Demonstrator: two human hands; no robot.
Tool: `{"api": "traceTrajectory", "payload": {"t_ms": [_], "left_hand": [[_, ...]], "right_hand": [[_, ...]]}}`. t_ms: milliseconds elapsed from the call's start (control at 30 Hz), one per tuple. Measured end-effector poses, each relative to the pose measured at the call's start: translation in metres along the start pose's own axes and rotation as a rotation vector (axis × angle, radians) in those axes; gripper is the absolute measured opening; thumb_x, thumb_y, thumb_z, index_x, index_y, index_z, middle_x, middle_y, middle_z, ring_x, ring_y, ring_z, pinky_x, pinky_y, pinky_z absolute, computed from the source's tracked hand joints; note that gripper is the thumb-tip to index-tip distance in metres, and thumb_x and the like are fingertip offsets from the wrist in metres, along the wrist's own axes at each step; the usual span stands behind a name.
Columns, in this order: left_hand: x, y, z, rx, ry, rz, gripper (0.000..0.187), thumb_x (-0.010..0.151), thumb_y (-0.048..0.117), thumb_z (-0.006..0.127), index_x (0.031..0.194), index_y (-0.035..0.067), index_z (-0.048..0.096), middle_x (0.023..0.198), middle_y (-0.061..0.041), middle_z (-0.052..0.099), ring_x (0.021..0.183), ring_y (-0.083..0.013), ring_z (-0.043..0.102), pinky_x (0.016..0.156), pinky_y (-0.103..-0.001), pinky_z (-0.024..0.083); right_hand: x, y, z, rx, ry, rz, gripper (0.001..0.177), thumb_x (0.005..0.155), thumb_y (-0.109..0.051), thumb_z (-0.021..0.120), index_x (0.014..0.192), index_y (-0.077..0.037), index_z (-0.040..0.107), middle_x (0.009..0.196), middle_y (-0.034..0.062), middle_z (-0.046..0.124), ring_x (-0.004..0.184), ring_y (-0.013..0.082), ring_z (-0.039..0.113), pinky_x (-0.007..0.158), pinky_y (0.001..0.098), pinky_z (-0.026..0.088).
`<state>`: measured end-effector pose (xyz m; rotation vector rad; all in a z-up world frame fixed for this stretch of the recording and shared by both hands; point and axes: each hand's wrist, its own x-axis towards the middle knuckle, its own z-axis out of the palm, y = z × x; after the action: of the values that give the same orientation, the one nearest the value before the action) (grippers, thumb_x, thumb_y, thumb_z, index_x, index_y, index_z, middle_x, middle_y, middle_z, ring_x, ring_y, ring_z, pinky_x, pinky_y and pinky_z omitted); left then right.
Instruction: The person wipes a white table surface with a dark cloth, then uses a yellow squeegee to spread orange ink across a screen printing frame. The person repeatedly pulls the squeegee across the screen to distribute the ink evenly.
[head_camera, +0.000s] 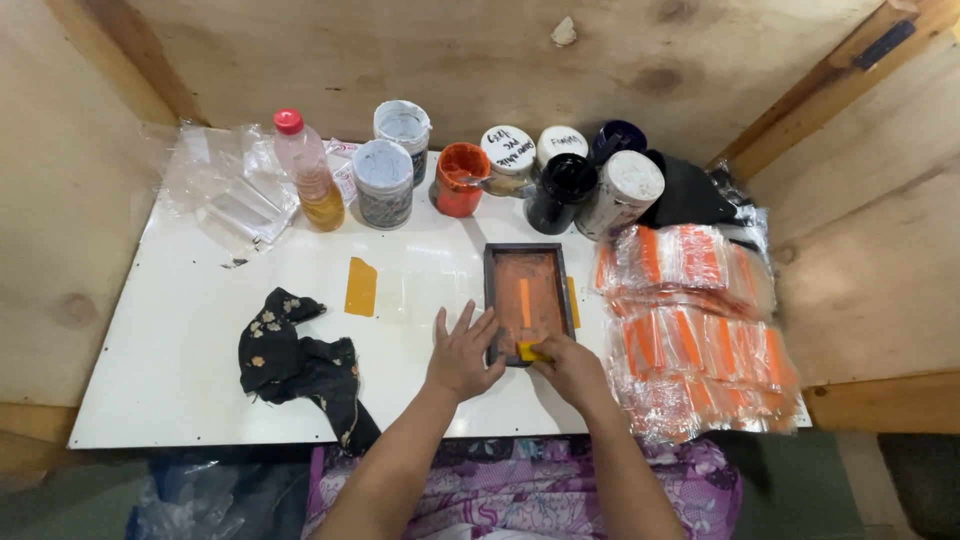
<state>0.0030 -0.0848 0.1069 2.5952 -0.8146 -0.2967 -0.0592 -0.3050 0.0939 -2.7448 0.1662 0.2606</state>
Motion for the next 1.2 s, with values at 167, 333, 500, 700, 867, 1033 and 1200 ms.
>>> {"api": "traceTrajectory", "payload": {"t_ms": [167, 333, 500, 700, 867, 1033, 1200], "left_hand": [[-0.001, 0.000, 0.000, -0.026, 0.011, 0.004, 0.068, 0.087, 0.050, 0.044, 0.145, 0.015, 0.053, 0.159, 0.000, 0.045, 0.152, -0.0270, 0.029, 0.121, -0.064, 0.012], [0.000, 0.001, 0.000, -0.012, 0.007, -0.005, 0.069, 0.085, 0.049, 0.046, 0.145, 0.016, 0.053, 0.159, 0.001, 0.044, 0.152, -0.0268, 0.030, 0.121, -0.064, 0.013], [0.001, 0.000, 0.000, 0.000, -0.015, -0.011, 0.070, 0.084, 0.050, 0.046, 0.145, 0.017, 0.053, 0.160, 0.001, 0.043, 0.153, -0.0257, 0.028, 0.122, -0.064, 0.013], [0.001, 0.000, 0.001, -0.023, -0.012, -0.012, 0.071, 0.084, 0.050, 0.047, 0.147, 0.017, 0.052, 0.160, 0.001, 0.043, 0.153, -0.0262, 0.028, 0.123, -0.063, 0.011], [0.001, -0.002, 0.003, -0.035, -0.012, -0.011, 0.071, 0.084, 0.050, 0.047, 0.147, 0.017, 0.051, 0.161, 0.002, 0.042, 0.153, -0.0263, 0.027, 0.123, -0.063, 0.011], [0.002, -0.001, 0.000, -0.031, -0.013, -0.019, 0.071, 0.084, 0.049, 0.049, 0.148, 0.018, 0.050, 0.161, 0.002, 0.042, 0.154, -0.0263, 0.026, 0.123, -0.062, 0.011], [0.001, 0.000, -0.003, -0.011, -0.048, -0.016, 0.072, 0.084, 0.049, 0.047, 0.150, 0.020, 0.048, 0.162, 0.004, 0.039, 0.154, -0.0254, 0.024, 0.124, -0.061, 0.010]], "right_hand": [[0.021, -0.019, -0.029, 0.201, 0.117, 0.067, 0.022, 0.094, -0.023, 0.069, 0.113, -0.016, 0.078, 0.101, 0.0110, 0.076, 0.098, 0.0334, 0.073, 0.087, 0.0419, 0.057], [0.037, -0.004, -0.038, 0.280, 0.179, 0.157, 0.020, 0.094, -0.023, 0.070, 0.110, -0.013, 0.078, 0.094, 0.0122, 0.077, 0.094, 0.0334, 0.074, 0.080, 0.0403, 0.058], [0.033, -0.001, -0.036, 0.226, 0.104, 0.308, 0.024, 0.088, -0.029, 0.069, 0.108, -0.018, 0.078, 0.084, 0.0097, 0.078, 0.089, 0.0297, 0.076, 0.076, 0.0400, 0.059], [0.019, -0.029, -0.051, 0.021, 0.140, 0.312, 0.025, 0.089, -0.022, 0.067, 0.106, -0.007, 0.077, 0.082, 0.0156, 0.076, 0.083, 0.0327, 0.076, 0.073, 0.0404, 0.061], [0.028, -0.026, -0.027, -0.123, 0.086, 0.277, 0.025, 0.086, -0.021, 0.068, 0.102, -0.004, 0.077, 0.081, 0.0196, 0.075, 0.082, 0.0379, 0.076, 0.072, 0.0455, 0.061], [0.038, -0.037, -0.002, -0.110, 0.129, 0.259, 0.022, 0.083, -0.019, 0.064, 0.087, -0.001, 0.075, 0.071, 0.0225, 0.071, 0.075, 0.0419, 0.075, 0.068, 0.0490, 0.061], [0.034, -0.061, 0.010, -0.049, 0.188, 0.269, 0.023, 0.085, -0.021, 0.062, 0.076, -0.001, 0.068, 0.068, 0.0250, 0.069, 0.074, 0.0460, 0.074, 0.064, 0.0521, 0.059]]}}
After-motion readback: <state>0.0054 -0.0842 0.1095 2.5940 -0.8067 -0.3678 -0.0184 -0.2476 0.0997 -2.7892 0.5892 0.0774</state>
